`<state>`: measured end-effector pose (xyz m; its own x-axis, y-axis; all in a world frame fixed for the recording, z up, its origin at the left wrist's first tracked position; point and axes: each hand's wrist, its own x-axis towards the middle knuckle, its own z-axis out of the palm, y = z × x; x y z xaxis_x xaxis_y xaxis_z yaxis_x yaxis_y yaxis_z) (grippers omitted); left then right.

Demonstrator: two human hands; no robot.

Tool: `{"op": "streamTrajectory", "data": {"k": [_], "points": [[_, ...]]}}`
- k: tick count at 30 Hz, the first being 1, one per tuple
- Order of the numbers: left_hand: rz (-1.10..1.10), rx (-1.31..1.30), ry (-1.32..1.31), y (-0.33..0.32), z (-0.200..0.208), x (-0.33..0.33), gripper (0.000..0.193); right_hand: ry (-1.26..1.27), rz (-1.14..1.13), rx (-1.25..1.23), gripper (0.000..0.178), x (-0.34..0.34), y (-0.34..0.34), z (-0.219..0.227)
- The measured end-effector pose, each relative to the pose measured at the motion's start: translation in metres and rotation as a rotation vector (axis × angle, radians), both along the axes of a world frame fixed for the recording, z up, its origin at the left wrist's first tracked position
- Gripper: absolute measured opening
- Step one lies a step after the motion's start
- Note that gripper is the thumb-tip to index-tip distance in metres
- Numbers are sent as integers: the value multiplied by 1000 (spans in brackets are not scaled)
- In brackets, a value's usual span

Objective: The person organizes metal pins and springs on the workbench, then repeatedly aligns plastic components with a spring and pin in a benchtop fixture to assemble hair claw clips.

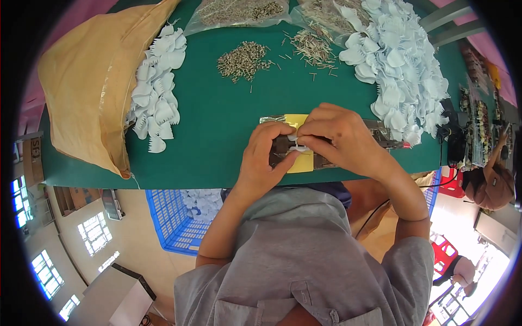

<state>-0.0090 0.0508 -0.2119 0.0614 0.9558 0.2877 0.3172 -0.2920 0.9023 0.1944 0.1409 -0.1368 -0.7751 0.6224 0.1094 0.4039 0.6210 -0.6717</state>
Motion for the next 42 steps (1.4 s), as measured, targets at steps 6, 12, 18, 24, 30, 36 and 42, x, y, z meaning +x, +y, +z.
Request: {"op": "streamTrajectory", "data": {"k": [6,12,18,24,30,36,42], "points": [[20,-9,-1,1,4,1,51,256,-212,128,17,-1,-31,-5],[-12,40,42,1,5,0,48,181,-166,592,28,4,-44,-24],[10,87,93,3,6,2,49,216,-210,632,27,-2,-42,-32],[-11,97,102,8,11,1,47,166,-168,525,24,3,-39,-18],[-155,91,240,17,21,-14,41,-34,-427,131,13,21,26,-2],[-206,153,210,20,16,-14,35,-140,-158,232,12,13,92,-24],[-213,165,190,21,13,-13,35,-270,170,270,9,15,126,-18]]}}
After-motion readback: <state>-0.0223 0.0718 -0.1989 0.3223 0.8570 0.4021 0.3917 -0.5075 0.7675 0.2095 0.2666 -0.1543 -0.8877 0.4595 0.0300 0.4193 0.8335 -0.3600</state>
